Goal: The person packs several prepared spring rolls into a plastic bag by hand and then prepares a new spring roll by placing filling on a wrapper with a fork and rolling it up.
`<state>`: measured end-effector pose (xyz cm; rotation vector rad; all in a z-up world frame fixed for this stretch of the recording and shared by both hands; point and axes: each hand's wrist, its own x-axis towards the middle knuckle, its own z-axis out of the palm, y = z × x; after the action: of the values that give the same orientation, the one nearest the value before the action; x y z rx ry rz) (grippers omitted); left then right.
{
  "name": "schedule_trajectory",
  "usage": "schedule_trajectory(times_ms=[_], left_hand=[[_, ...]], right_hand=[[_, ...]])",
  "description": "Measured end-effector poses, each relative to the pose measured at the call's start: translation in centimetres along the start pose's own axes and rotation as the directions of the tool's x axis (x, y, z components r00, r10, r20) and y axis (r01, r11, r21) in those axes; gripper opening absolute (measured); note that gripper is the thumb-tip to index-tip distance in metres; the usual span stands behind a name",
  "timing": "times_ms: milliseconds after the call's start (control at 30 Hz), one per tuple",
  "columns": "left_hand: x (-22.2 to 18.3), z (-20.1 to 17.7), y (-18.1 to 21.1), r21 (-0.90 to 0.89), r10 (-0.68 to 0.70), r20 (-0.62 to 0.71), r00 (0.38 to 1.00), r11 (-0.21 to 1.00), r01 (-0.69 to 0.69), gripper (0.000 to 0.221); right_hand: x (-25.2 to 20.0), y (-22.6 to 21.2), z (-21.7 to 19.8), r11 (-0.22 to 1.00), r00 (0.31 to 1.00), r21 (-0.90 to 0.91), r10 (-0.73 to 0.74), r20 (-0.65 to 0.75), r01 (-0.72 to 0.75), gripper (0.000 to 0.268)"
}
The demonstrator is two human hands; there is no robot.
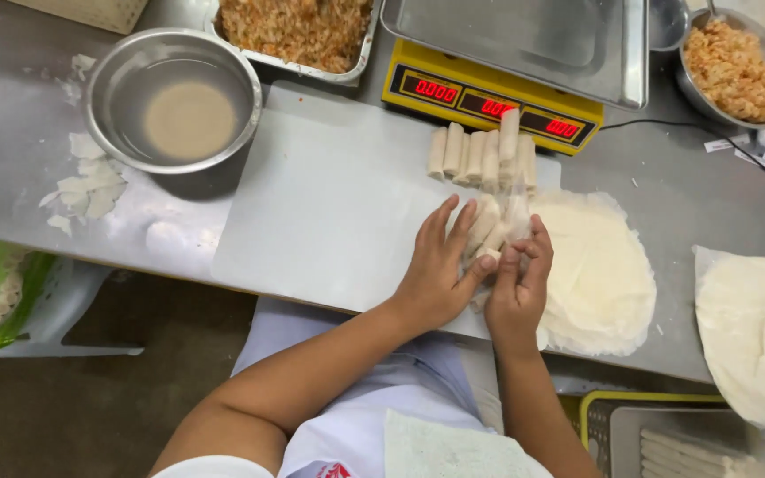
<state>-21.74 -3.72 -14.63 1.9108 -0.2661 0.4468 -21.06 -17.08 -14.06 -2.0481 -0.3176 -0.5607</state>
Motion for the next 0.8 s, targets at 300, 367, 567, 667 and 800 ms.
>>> schedule_trajectory(times_ms=[300,367,567,667,800], left_hand=[[-0.3,-0.6,-2.7,0.218,0.143,0.160,0.977,0.960,-0.176,0.109],[0.2,0.0,-2.2,0.208,0.208,0.167,0.964,0.948,-0.241,0.104],[2.7,0.8,-2.9,0.234,0.076,0.110,0.991,0.967,-0.100,0.099],[2.7,1.4,-3.8,0.184,-0.051,0.164,0.985,0.983,0.020,0.104],[1.5,1.2,-1.8,0.259,-0.001,0.210,0.978,0.964,-0.055,0.107]], right_hand=[[2.9,-0.7,-1.6,0.828,0.902,0.367,0.424,0.086,-0.424,0.010],[3.9,-0.7,-1.9,0.775,0.884,0.466,0.466,0.034,-0.426,0.010],[4.6,4.5,-2.3,0.609,0.822,0.715,0.564,-0.084,-0.344,0.012],[5.8,6.0,-2.0,0.561,0.808,0.777,0.577,-0.121,-0.285,0.012],[8.4,10.9,-1.7,0.498,0.744,0.863,0.607,-0.279,-0.082,0.011]])
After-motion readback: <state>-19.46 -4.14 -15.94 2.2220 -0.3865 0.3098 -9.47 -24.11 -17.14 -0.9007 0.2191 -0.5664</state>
